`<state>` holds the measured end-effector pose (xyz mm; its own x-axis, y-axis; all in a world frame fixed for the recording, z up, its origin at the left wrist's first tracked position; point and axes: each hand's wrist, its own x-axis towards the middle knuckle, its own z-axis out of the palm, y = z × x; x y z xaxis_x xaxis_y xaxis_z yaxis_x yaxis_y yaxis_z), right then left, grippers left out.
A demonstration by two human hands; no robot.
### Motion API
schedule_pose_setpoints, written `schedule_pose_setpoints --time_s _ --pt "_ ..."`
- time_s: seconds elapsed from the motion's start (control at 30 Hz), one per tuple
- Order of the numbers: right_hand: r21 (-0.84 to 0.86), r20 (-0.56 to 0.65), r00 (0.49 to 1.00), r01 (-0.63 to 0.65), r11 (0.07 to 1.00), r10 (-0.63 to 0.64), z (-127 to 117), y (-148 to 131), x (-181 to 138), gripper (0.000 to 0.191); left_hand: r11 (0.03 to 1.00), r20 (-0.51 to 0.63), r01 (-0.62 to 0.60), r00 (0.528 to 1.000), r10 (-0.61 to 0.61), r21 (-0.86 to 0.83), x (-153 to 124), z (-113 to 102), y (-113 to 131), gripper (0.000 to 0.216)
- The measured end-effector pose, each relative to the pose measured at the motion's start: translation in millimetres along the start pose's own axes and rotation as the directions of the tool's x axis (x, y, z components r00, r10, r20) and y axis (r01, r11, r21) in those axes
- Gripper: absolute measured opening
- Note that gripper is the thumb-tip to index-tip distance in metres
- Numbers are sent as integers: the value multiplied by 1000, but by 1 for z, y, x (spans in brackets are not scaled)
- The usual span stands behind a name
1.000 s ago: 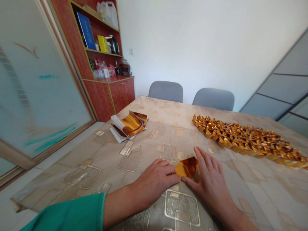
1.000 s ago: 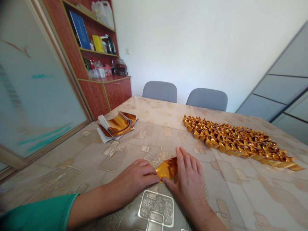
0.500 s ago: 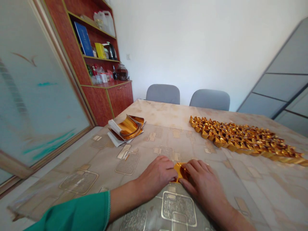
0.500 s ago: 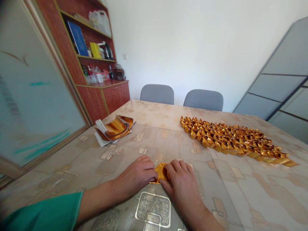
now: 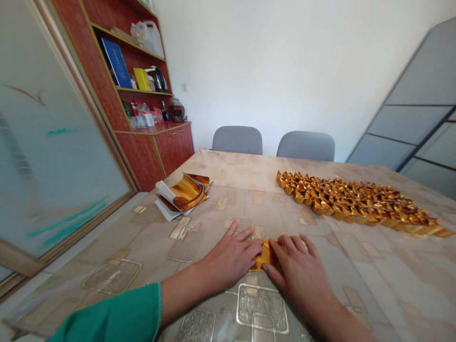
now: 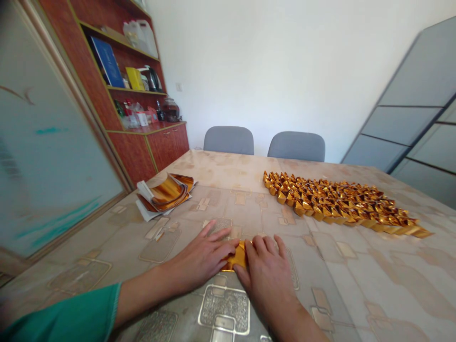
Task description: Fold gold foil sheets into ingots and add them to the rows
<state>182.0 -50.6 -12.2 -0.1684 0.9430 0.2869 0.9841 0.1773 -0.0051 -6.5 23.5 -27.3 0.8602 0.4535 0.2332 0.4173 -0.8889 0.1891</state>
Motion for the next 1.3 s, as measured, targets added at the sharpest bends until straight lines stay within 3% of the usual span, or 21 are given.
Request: schedule_pose_setpoints --time_s 0.13,0.4,0.8,0.97,1.1,1.17,1.3 --pt "-53 -49 998 -38 998 35 0 1 -3 35 999 25 38 999 -37 -22 -1 -4 -1 36" --pt "-61 -50 999 -21 998 18 5 3 -6 34 989 72 69 996 -59 -132 -2 -8 -6 39" --pt "165 58 996 -72 984 63 4 20 5 28 984 71 53 997 -41 -172 -3 -9 -6 41" --pt "211 105 993 26 977 -49 -3 22 28 31 993 55 58 997 -52 -102 -3 -11 -4 51" --pt "449 161 978 49 892 -135 1 25 38 16 994 42 56 998 -52 -99 -4 -12 -3 49" --pt "518 164 979 20 855 -122 4 28 39 30 993 34 57 998 -54 -102 -4 -12 -3 46" --pt "508 165 986 -53 860 -36 10 34 34 12 992 23 68 998 -66 -108 -4 -12 -3 44"
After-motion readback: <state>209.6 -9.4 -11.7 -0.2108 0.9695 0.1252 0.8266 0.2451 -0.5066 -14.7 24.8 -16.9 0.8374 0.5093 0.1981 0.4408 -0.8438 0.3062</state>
